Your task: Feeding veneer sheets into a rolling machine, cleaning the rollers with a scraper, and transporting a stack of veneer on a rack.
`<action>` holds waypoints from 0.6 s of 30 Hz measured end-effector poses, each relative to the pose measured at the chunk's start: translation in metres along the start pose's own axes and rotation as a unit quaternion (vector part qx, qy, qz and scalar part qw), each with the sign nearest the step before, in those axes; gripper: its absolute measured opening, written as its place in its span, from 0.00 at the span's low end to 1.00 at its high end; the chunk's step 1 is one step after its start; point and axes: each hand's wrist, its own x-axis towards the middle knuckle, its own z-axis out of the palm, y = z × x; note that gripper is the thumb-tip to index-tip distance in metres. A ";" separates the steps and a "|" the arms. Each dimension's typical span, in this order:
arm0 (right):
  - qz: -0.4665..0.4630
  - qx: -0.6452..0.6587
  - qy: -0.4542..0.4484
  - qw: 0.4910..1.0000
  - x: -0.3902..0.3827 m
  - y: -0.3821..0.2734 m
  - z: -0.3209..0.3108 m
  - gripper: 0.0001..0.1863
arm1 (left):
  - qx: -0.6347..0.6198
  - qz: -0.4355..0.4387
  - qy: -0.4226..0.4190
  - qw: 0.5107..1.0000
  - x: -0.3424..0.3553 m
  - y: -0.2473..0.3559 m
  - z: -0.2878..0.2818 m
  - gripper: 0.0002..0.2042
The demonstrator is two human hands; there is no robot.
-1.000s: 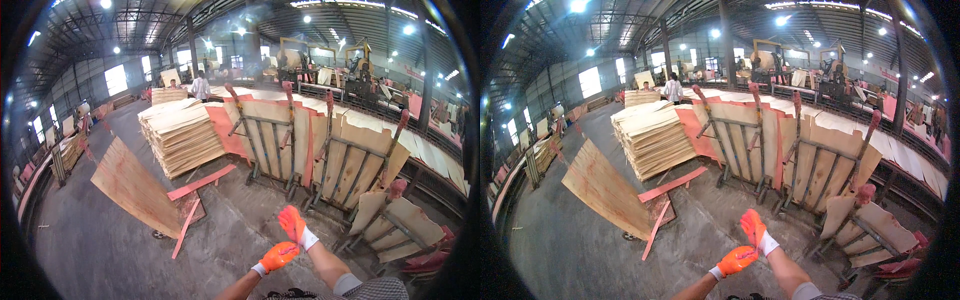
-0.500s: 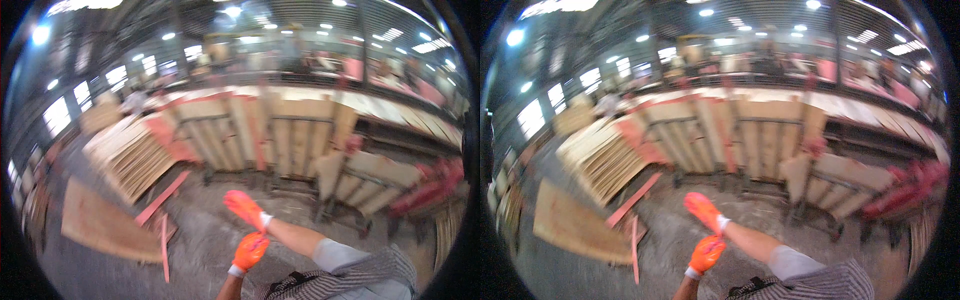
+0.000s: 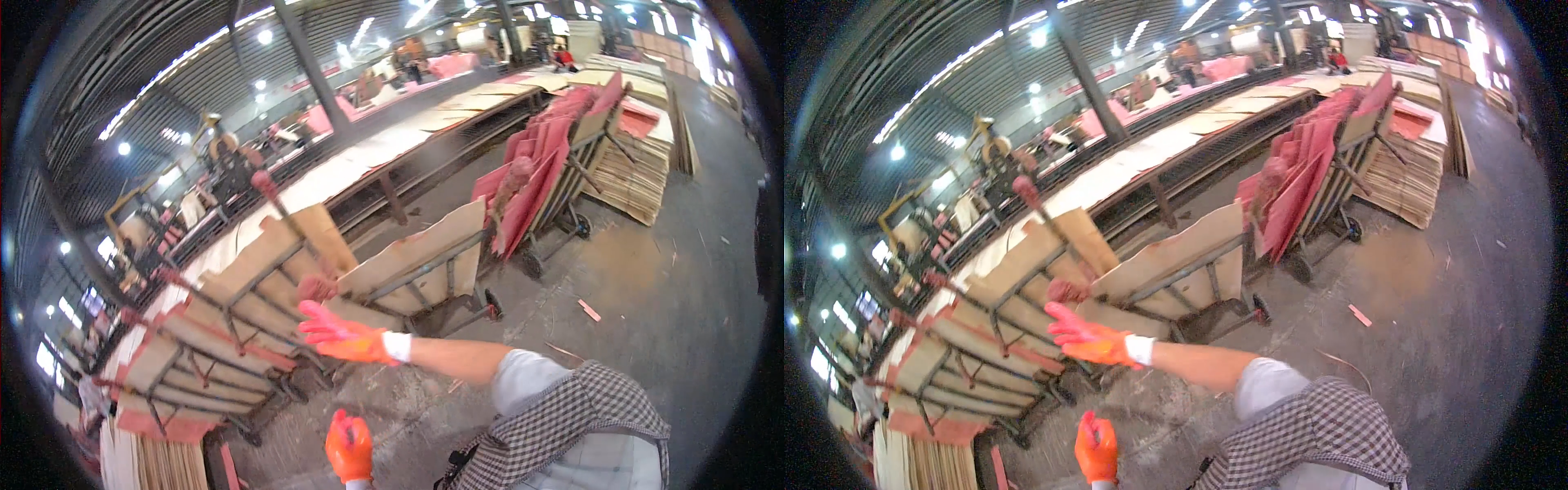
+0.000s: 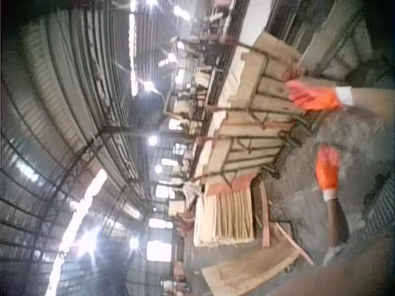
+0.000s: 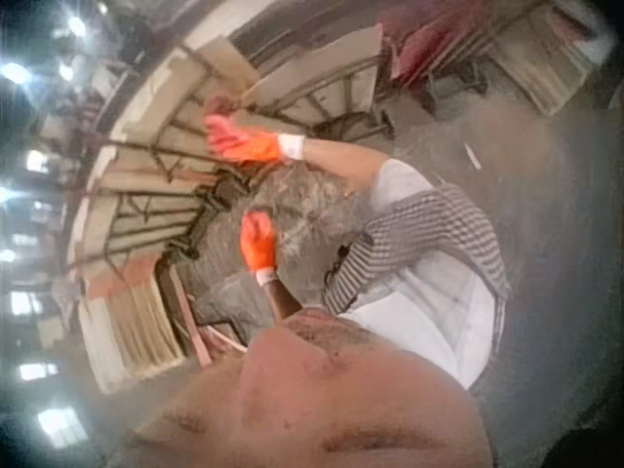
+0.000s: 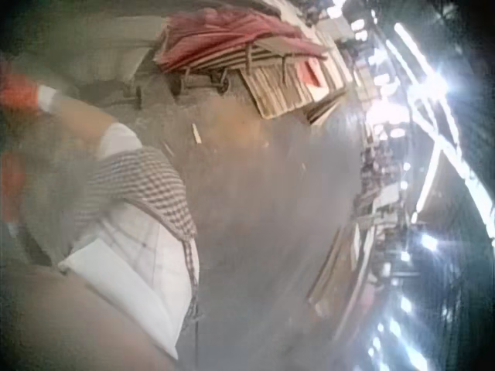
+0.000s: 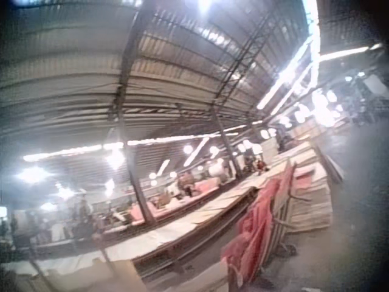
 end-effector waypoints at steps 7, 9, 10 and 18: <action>-0.281 -0.611 0.327 0.664 -0.158 -0.248 -0.157 0.20 | -0.373 -0.315 0.015 0.872 0.104 -0.069 -0.020 0.33; -0.256 -0.485 0.569 0.612 -0.163 -0.284 -0.196 0.19 | -0.380 -0.175 0.099 0.903 0.170 -0.033 -0.001 0.33; -0.349 -0.514 0.582 0.525 -0.166 -0.290 -0.224 0.23 | -0.388 -0.129 0.096 0.908 0.203 0.004 0.010 0.31; 0.023 -0.467 0.455 0.758 -0.195 -0.266 -0.330 0.14 | -0.484 -0.221 -0.063 0.844 0.310 0.099 0.094 0.36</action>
